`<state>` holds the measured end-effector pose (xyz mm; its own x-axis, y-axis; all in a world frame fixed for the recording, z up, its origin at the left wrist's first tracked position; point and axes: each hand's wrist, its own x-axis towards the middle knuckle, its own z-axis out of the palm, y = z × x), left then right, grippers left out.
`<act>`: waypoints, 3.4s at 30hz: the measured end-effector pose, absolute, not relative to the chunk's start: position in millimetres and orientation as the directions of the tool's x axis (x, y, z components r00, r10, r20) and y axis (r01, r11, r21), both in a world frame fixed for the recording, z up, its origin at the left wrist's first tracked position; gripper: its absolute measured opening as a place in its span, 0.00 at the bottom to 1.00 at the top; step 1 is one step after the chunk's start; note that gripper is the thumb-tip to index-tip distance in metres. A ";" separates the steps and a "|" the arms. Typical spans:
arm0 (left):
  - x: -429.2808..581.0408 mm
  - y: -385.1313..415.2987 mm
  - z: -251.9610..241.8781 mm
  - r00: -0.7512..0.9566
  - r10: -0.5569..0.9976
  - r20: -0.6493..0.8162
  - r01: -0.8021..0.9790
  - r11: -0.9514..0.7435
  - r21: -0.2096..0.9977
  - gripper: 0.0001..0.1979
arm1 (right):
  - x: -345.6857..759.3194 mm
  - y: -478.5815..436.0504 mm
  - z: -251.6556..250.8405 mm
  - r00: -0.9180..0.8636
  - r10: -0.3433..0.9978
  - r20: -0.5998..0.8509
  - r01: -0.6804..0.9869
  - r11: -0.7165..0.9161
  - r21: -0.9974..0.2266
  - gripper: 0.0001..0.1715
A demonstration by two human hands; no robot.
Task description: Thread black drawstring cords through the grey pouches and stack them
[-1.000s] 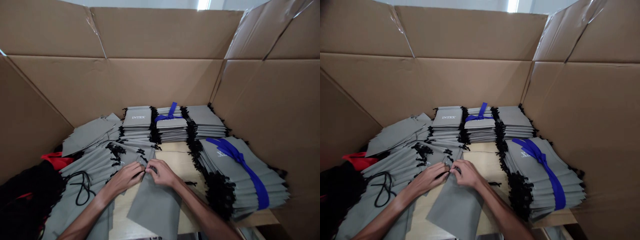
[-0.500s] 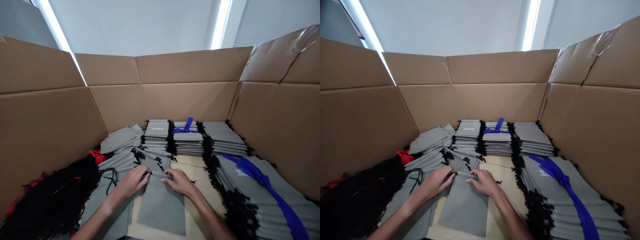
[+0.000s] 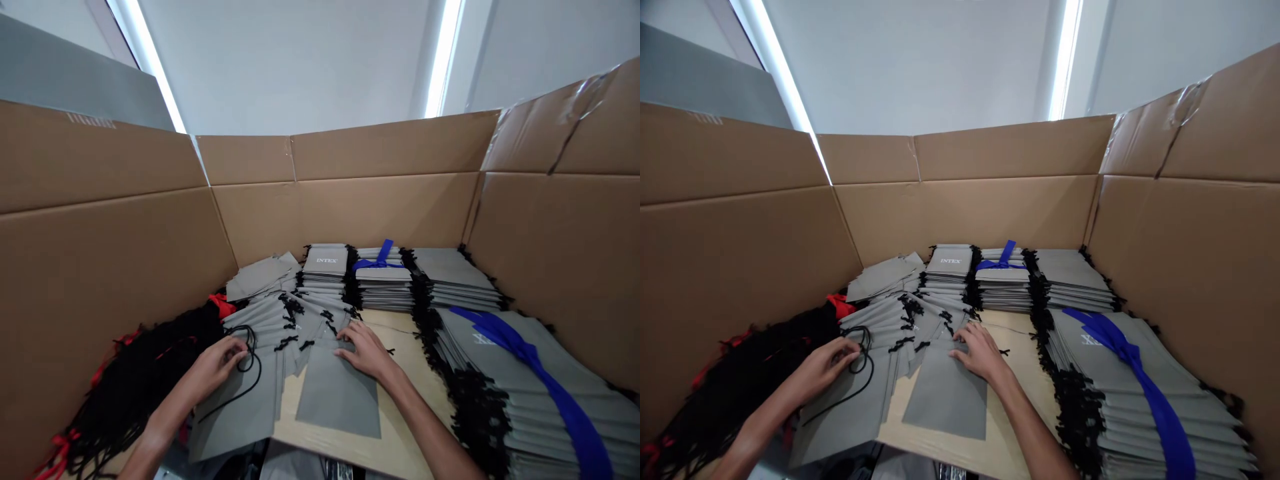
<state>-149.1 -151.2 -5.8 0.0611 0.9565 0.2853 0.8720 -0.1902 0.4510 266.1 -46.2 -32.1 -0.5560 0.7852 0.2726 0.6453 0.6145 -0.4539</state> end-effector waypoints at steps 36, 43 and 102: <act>-155.6 -110.3 7.6 0.240 0.964 0.119 0.884 -0.267 0.383 0.15 | 266.1 -41.5 -40.3 -0.542 0.801 0.255 0.615 0.585 -0.529 0.14; -150.1 -105.5 9.8 0.258 0.961 0.102 0.886 -0.278 0.372 0.15 | 265.6 -38.2 -43.6 -0.551 0.785 0.284 0.606 0.610 -0.511 0.14; -50.4 6.5 453.0 -0.242 0.540 0.806 0.340 -0.731 0.592 0.09 | 250.1 -7.5 -82.1 -0.512 0.841 0.176 0.662 0.517 -0.544 0.12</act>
<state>-50.4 6.5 453.0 -0.2423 0.5397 0.8062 0.3402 -0.7310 0.5915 250.1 -7.5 -82.1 -0.5119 0.8408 0.1759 0.6616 0.5166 -0.5435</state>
